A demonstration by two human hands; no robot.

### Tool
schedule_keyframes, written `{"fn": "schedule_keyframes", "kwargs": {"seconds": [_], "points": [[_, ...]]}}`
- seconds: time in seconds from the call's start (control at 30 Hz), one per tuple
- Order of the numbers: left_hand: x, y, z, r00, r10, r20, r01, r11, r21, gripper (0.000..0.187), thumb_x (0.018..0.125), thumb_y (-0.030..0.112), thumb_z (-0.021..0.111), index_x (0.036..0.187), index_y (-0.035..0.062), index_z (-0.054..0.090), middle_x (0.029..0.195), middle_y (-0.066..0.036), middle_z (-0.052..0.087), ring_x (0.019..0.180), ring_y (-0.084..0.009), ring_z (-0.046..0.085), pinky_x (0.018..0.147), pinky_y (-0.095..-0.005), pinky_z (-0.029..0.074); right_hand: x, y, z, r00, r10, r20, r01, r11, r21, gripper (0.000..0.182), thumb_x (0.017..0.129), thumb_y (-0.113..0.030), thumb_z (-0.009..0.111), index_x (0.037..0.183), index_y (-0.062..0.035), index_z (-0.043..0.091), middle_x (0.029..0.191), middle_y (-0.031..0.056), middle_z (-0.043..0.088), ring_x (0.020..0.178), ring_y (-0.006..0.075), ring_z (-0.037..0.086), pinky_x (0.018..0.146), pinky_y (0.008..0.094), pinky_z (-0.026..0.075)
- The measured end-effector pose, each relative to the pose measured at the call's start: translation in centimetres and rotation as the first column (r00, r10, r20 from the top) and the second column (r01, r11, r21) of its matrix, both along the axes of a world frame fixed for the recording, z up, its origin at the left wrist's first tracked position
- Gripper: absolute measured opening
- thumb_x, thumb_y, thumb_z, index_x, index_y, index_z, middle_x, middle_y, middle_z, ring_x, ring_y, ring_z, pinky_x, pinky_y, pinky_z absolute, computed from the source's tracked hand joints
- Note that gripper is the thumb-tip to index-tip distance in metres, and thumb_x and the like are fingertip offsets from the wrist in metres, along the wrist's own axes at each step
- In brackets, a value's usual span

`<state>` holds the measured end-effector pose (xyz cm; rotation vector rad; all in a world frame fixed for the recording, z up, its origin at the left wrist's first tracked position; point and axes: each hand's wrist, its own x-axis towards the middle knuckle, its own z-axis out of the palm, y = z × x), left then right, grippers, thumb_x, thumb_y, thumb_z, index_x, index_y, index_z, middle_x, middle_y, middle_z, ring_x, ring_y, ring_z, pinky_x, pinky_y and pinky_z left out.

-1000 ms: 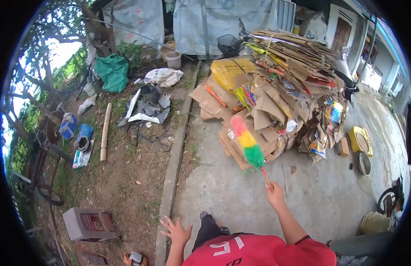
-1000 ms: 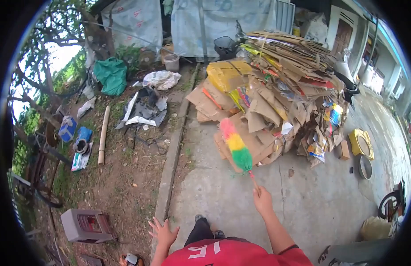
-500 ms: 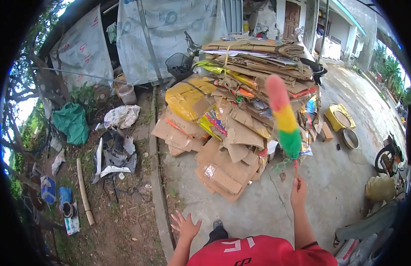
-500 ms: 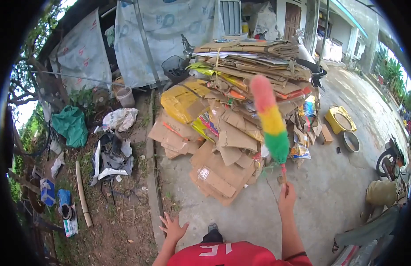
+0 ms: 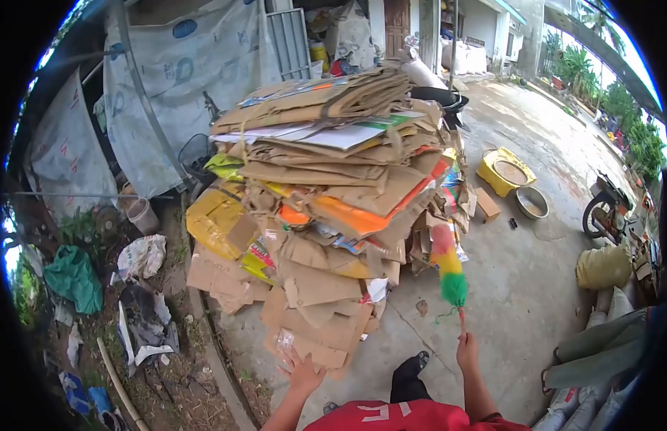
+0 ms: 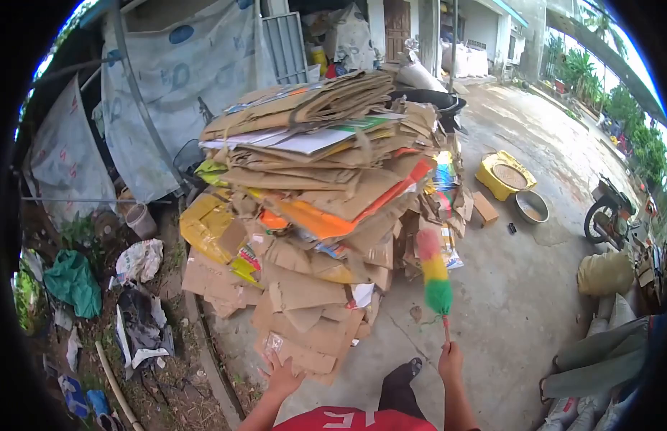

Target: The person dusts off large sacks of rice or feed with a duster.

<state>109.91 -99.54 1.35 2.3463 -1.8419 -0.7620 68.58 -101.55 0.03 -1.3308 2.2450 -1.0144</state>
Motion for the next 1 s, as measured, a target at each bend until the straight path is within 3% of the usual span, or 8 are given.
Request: {"fn": "schedule_keyframes", "kwargs": {"seconds": [0.13, 0.2, 0.37, 0.5, 0.6, 0.73, 0.8, 1.0], "points": [[-11.2, -6.6, -3.4, 0.984, -0.03, -0.175, 0.018, 0.997, -0.072, 0.071, 0.07, 0.051, 0.056, 0.125, 0.0094, 0.038, 0.137, -0.027, 0.002, 0.124, -0.0467, -0.011, 0.089, -0.0683, -0.004, -9.2, -5.4, 1.0, 1.0, 0.014, -0.013, -0.012, 0.989, 0.146, 0.024, 0.085, -0.02, 0.044, 0.082, 0.0009, 0.054, 0.075, 0.0216, 0.056, 0.073, 0.0379, 0.053, 0.064, 0.0407, 0.041], [-18.5, -9.9, -1.5, 0.981, -0.156, -0.114, 0.168, 0.981, 0.099, 0.073, 0.071, 0.052, 0.055, 0.126, 0.008, 0.037, 0.137, -0.028, 0.004, 0.126, -0.0456, -0.007, 0.091, -0.0671, 0.0, -13.6, -7.3, 1.3, 1.0, 0.005, 0.004, -0.006, 0.987, 0.161, 0.024, 0.085, -0.021, 0.044, 0.083, 0.001, 0.054, 0.076, 0.0222, 0.056, 0.074, 0.0386, 0.053, 0.064, 0.0411, 0.041], [-31.1, -17.8, 1.8, 0.912, -0.309, -0.269, 0.353, 0.926, 0.135, 0.072, 0.071, 0.053, 0.055, 0.125, 0.0085, 0.038, 0.137, -0.027, 0.008, 0.127, -0.0428, -0.001, 0.095, -0.0628, 0.007, -23.8, -13.0, 3.2, 0.997, 0.063, -0.042, -0.053, 0.975, 0.214, 0.025, 0.083, -0.023, 0.047, 0.083, 0.0005, 0.056, 0.075, 0.0224, 0.056, 0.074, 0.0393, 0.054, 0.063, 0.0435, 0.041], [-34.7, -23.5, -1.7, 0.878, -0.332, -0.344, 0.332, 0.941, -0.061, 0.071, 0.07, 0.054, 0.055, 0.125, 0.0116, 0.039, 0.138, -0.025, 0.007, 0.127, -0.0432, -0.002, 0.094, -0.064, 0.006, -28.2, -17.0, 3.8, 1.0, 0.026, -0.013, -0.022, 0.974, 0.226, 0.025, 0.083, -0.023, 0.047, 0.083, 0.0002, 0.056, 0.077, 0.0226, 0.056, 0.075, 0.0397, 0.053, 0.063, 0.0438, 0.041], [-38.6, -27.6, 1.8, 0.939, -0.344, -0.025, 0.342, 0.92, 0.191, 0.071, 0.07, 0.057, 0.053, 0.125, 0.0132, 0.041, 0.137, -0.027, 0.004, 0.128, -0.0395, 0.004, 0.096, -0.0607, 0.006, -30.1, -20.2, 2.9, 1.0, -0.02, 0.004, 0.019, 0.975, 0.222, 0.024, 0.083, -0.023, 0.048, 0.083, -0.0006, 0.057, 0.076, 0.0225, 0.056, 0.074, 0.0399, 0.053, 0.062, 0.0435, 0.041], [-40.8, -33.3, -2.6, 0.924, -0.335, -0.183, 0.358, 0.927, 0.115, 0.071, 0.069, 0.057, 0.054, 0.124, 0.0133, 0.042, 0.137, -0.027, 0.005, 0.127, -0.0428, -0.001, 0.096, -0.0607, 0.005, -33.2, -24.6, 0.9, 1.0, -0.006, 0.022, 0.002, 0.98, 0.197, 0.024, 0.082, -0.023, 0.049, 0.083, -0.0014, 0.057, 0.074, 0.0216, 0.057, 0.072, 0.0395, 0.054, 0.062, 0.0438, 0.041], [-43.2, -37.1, -1.6, 0.932, -0.356, -0.064, 0.361, 0.904, 0.228, 0.071, 0.07, 0.057, 0.051, 0.126, 0.0151, 0.039, 0.14, -0.022, 0.003, 0.126, -0.0431, -0.013, 0.091, -0.0678, 0.002, -34.8, -27.7, 0.9, 1.0, -0.005, 0.025, -0.001, 0.974, 0.226, 0.024, 0.082, -0.024, 0.049, 0.083, -0.0014, 0.057, 0.073, 0.0214, 0.057, 0.072, 0.0393, 0.054, 0.061, 0.0439, 0.041], [-48.9, -49.7, 0.7, 0.937, -0.32, -0.139, 0.342, 0.922, 0.184, 0.07, 0.07, 0.056, 0.052, 0.126, 0.0161, 0.039, 0.14, -0.022, 0.003, 0.127, -0.0417, -0.012, 0.091, -0.0668, -0.002, -40.0, -36.6, 2.4, 0.997, 0.047, -0.058, -0.023, 0.932, 0.362, 0.023, 0.081, -0.024, 0.051, 0.083, -0.0015, 0.058, 0.073, 0.0208, 0.057, 0.072, 0.0387, 0.054, 0.063, 0.0437, 0.042]]}}
